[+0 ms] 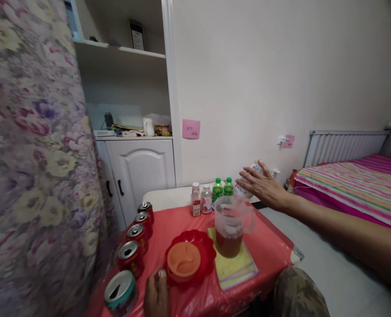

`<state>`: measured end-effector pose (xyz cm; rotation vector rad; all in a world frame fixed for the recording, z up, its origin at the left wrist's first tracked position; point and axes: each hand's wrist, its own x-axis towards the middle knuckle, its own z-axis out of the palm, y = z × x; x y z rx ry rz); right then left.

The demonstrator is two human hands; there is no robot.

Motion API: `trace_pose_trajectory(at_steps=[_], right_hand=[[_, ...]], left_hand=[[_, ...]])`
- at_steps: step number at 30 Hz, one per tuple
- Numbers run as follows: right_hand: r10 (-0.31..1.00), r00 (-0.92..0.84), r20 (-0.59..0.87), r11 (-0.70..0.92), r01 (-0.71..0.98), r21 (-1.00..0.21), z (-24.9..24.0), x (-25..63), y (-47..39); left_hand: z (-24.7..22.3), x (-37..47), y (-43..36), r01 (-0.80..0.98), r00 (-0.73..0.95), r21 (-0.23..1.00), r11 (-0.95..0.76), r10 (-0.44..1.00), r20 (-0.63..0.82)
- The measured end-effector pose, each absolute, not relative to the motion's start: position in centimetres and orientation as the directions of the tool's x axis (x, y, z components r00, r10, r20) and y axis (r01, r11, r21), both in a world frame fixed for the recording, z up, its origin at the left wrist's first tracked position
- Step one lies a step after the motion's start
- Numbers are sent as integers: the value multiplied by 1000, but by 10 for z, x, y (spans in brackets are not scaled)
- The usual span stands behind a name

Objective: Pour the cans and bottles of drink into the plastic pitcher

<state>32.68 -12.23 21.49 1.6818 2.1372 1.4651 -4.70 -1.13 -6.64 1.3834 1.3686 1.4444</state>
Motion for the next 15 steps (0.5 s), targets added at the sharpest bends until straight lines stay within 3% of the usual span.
trace_pose_trajectory(at_steps=[10,15], right_hand=[[788,-453,417,-10,668,744,215,320,-118],[789,-419,449,-29,706,708,207,331,-121]], left_hand=[[-71,-48,-9,180,-156,966,-185,964,213],[-69,-47,-10,168,-158,965,-202,961,228]])
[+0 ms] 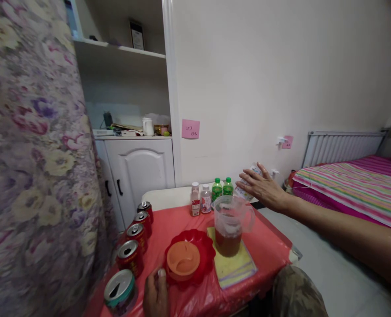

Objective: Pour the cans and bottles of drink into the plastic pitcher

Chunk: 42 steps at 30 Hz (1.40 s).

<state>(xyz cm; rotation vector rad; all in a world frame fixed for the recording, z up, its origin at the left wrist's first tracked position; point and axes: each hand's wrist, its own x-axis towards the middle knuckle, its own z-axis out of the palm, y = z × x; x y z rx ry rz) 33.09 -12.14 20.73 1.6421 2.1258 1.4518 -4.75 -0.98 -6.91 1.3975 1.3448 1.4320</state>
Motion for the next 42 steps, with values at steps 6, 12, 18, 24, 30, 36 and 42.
trace_pose_trajectory(at_steps=[6,12,18,24,30,36,42], right_hand=[[794,-376,477,-42,750,660,196,337,-128],[815,-304,494,-57,806,589,195,337,-134],[825,-231,515,-95,843,530,191,342,-139],[836,-189,515,-102,868,486,185,344,-141],[818,-153,554,-112,903,416,175,352,-143],[793,119,597,-117,992,-42,158,373,-156],[938,210,278,161,446,-881,102,353,-190]], left_hand=[[-69,-47,-11,178,-152,960,-216,958,244],[-71,-48,-11,190,-151,959,-209,959,239],[-69,-47,-10,210,-157,958,-197,960,231],[-71,-48,-10,195,-173,963,-185,960,219],[-69,-47,-13,183,-167,960,-214,955,245],[-67,-46,-18,187,-183,958,-216,951,250],[-68,-48,-20,182,-196,962,-204,951,239]])
